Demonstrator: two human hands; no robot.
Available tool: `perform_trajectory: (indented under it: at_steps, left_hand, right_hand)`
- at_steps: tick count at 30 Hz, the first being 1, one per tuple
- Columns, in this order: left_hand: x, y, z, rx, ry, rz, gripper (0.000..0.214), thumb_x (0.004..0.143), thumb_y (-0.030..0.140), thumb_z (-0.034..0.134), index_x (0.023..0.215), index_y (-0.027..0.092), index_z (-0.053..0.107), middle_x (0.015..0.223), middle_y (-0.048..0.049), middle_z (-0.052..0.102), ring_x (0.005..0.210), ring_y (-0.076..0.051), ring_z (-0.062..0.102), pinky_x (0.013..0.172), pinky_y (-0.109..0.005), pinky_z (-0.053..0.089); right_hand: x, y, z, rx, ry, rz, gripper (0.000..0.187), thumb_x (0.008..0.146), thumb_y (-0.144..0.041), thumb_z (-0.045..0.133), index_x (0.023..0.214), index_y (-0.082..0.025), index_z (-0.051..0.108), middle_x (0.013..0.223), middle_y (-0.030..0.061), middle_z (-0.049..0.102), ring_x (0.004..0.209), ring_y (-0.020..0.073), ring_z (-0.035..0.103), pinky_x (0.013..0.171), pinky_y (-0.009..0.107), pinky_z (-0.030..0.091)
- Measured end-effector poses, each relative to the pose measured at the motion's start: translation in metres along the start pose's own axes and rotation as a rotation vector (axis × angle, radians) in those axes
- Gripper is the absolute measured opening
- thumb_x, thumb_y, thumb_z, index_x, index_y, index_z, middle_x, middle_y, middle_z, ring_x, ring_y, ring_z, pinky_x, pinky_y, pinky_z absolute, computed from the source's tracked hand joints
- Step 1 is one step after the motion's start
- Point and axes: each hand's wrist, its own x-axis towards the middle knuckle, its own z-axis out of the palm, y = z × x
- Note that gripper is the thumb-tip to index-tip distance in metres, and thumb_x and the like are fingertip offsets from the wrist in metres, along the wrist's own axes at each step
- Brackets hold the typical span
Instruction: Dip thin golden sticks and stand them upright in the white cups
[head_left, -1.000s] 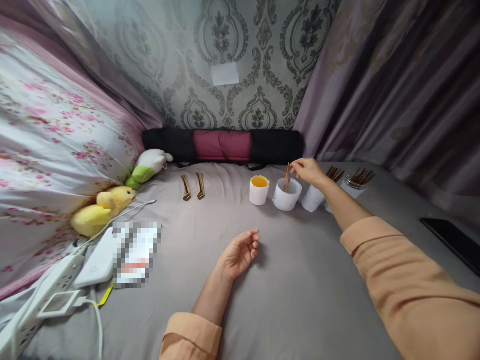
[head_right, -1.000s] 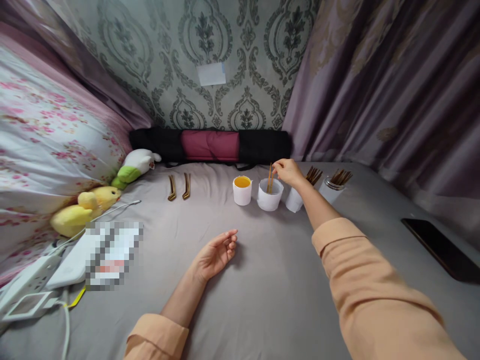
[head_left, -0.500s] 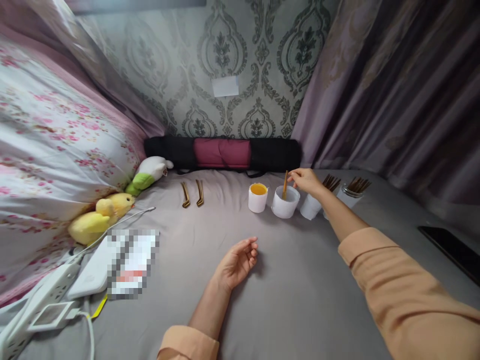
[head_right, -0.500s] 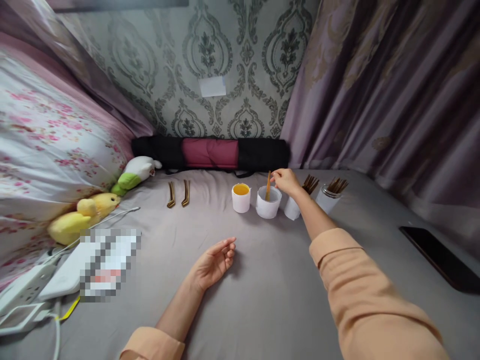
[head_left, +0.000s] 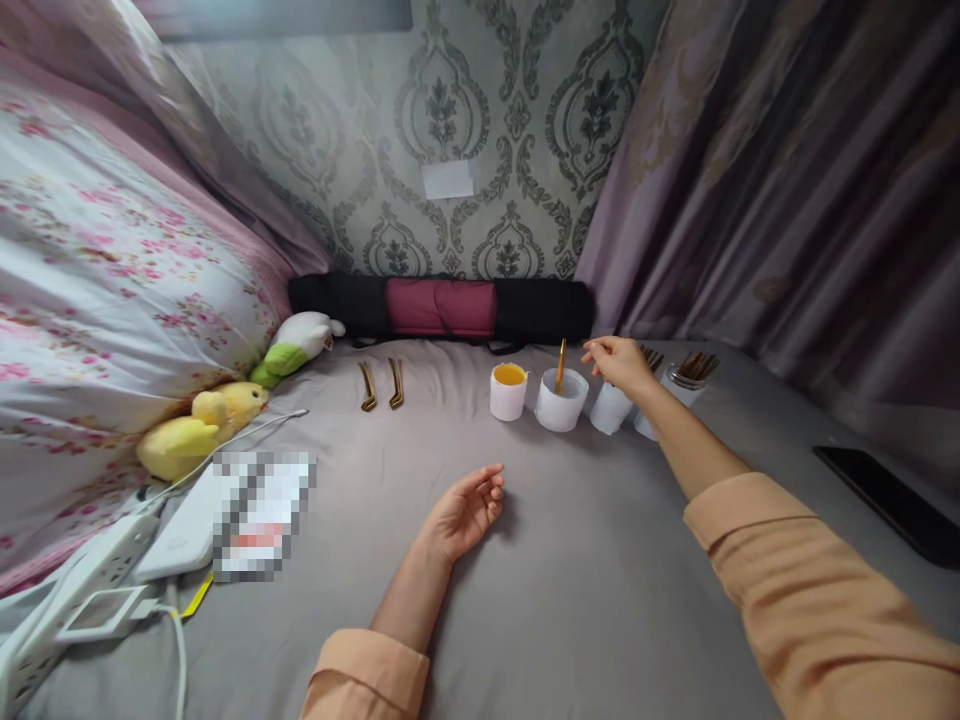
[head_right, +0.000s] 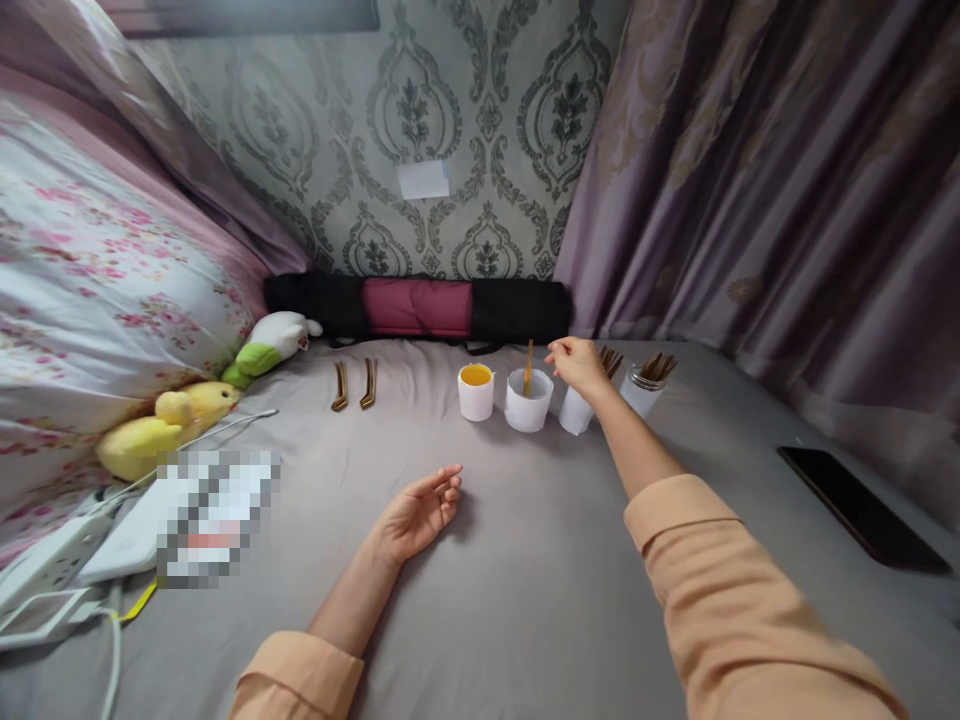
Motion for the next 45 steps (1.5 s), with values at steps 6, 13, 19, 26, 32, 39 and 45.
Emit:
perform_trajectory:
  at_steps: [6,13,19,26,32,39,45]
  left_hand:
    - [-0.002,0.0,-0.001,-0.005,-0.004,0.011,0.017,0.079,0.015,0.054,0.094,0.007,0.058,0.076,-0.0053,0.057,0.061,-0.007,0.053,0.054,-0.017,0.044]
    - [-0.003,0.0,-0.002,-0.008,-0.001,0.017,0.017,0.078,0.014,0.055,0.094,0.007,0.058,0.074,-0.004,0.057,0.061,-0.007,0.053,0.053,-0.017,0.044]
    - [-0.003,0.002,-0.002,-0.01,0.004,0.016,0.017,0.078,0.013,0.055,0.093,0.008,0.058,0.075,-0.0038,0.057,0.06,-0.007,0.053,0.051,-0.017,0.043]
    - [-0.003,0.003,-0.002,-0.014,0.001,0.01,0.016,0.078,0.014,0.055,0.091,0.007,0.058,0.074,-0.0037,0.057,0.06,-0.007,0.053,0.052,-0.017,0.043]
    - [-0.003,0.003,-0.002,-0.023,0.003,0.02,0.014,0.077,0.014,0.055,0.089,0.007,0.058,0.074,-0.004,0.057,0.06,-0.007,0.053,0.051,-0.017,0.043]
    - [-0.004,0.003,0.0,-0.021,0.009,0.026,0.012,0.077,0.014,0.055,0.087,0.008,0.059,0.074,-0.0045,0.058,0.06,-0.007,0.053,0.052,-0.017,0.043]
    - [-0.004,0.002,-0.001,-0.037,0.013,0.029,0.01,0.077,0.013,0.055,0.085,0.008,0.059,0.073,-0.0045,0.058,0.059,-0.007,0.053,0.051,-0.017,0.042]
  right_hand:
    - [-0.019,-0.007,0.0,0.169,0.092,0.019,0.024,0.082,-0.03,0.047,0.08,-0.011,0.061,0.068,0.0062,0.063,0.037,0.0042,0.045,0.033,0.016,0.03]
    - [-0.034,0.001,0.002,0.314,0.152,0.054,0.026,0.08,-0.035,0.051,0.074,-0.012,0.06,0.058,0.0014,0.056,0.036,0.0044,0.043,0.031,0.016,0.026]
    - [-0.043,0.001,0.003,0.405,0.157,0.088,0.029,0.078,-0.04,0.053,0.073,-0.013,0.058,0.055,-0.0002,0.054,0.036,0.0038,0.041,0.031,0.016,0.025]
    - [-0.061,-0.009,0.011,0.507,0.165,0.109,0.031,0.077,-0.044,0.052,0.069,-0.014,0.055,0.052,-0.0018,0.049,0.036,0.0044,0.04,0.032,0.016,0.024]
    - [-0.08,-0.011,0.029,0.531,0.12,0.127,0.036,0.075,-0.05,0.052,0.066,-0.015,0.054,0.05,-0.0027,0.048,0.036,0.0045,0.039,0.034,0.017,0.027]
    - [-0.098,-0.016,0.049,0.533,0.038,0.177,0.034,0.075,-0.048,0.05,0.066,-0.015,0.054,0.052,-0.0026,0.048,0.037,0.0043,0.04,0.034,0.016,0.028]
    - [-0.11,-0.013,0.071,0.502,-0.041,0.149,0.036,0.076,-0.049,0.048,0.066,-0.015,0.054,0.051,-0.0024,0.048,0.037,0.0046,0.04,0.035,0.016,0.028]
